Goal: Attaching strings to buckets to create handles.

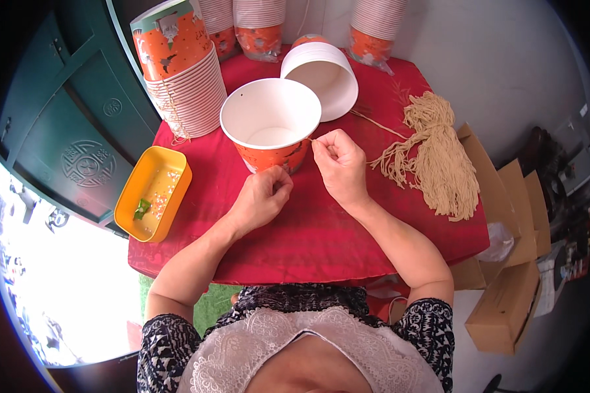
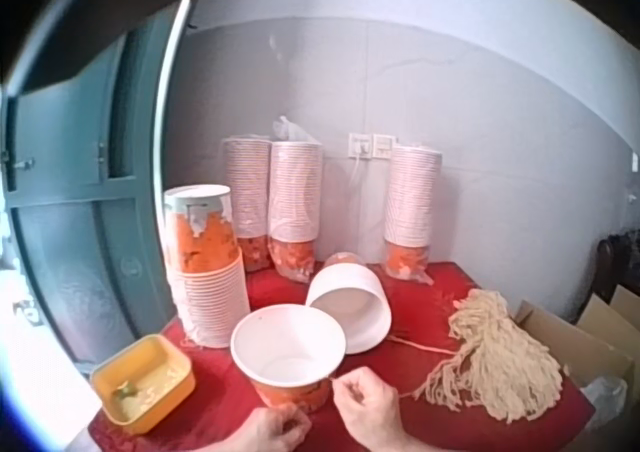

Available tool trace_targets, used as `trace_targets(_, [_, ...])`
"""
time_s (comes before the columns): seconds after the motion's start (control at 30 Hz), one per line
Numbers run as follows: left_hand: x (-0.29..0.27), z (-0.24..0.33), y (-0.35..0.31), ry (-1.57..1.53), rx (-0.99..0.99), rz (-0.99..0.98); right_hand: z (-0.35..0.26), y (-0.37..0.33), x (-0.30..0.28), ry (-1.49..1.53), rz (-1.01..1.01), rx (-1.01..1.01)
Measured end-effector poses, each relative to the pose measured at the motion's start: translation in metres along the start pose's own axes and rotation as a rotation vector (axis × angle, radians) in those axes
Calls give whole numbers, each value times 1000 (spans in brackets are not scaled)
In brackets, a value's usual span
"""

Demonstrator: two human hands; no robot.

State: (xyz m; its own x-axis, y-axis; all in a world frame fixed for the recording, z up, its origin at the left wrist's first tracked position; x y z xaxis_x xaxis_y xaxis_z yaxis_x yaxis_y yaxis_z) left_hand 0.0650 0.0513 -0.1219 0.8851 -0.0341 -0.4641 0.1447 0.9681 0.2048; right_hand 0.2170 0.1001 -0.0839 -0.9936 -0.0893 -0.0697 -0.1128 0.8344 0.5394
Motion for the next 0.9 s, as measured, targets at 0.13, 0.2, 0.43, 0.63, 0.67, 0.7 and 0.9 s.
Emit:
trace_targets(0.13, [-10,21,-7,-44,58,6,-2,3,5,13,-16,7])
trace_targets(0.2, [-29,53,-11,-107,142,66,-1,7,3,-6,-12,11])
trace_targets(0.43, [-66,123,17,585,575,296,6,12,2,21,-18,50])
trace_targets(0.63, [-22,89,22,739,528,100,7,10,2,38,-8,91])
trace_targets(0.67, [-20,93,17,804,596,149,6,9,0,36,-5,88])
trace_targets(0.7, [-18,97,13,870,664,198,6,7,0,29,-7,111])
trace_targets(0.9, [-1,99,2,1047,803,240,9,-6,0,210,-42,366])
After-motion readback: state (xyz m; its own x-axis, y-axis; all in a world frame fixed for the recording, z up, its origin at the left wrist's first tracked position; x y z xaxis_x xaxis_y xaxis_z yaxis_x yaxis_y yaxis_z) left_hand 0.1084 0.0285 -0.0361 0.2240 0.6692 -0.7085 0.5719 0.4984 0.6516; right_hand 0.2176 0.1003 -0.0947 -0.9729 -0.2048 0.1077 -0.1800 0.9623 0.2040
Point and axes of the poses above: each hand's wrist, its own y-axis towards the middle knuckle, its own x-axis out of the palm, z = x × y, the point moved 8 cm from there along y, towards the middle knuckle, and after that the axes turned 1 degree about x, right-handed, at the moved point
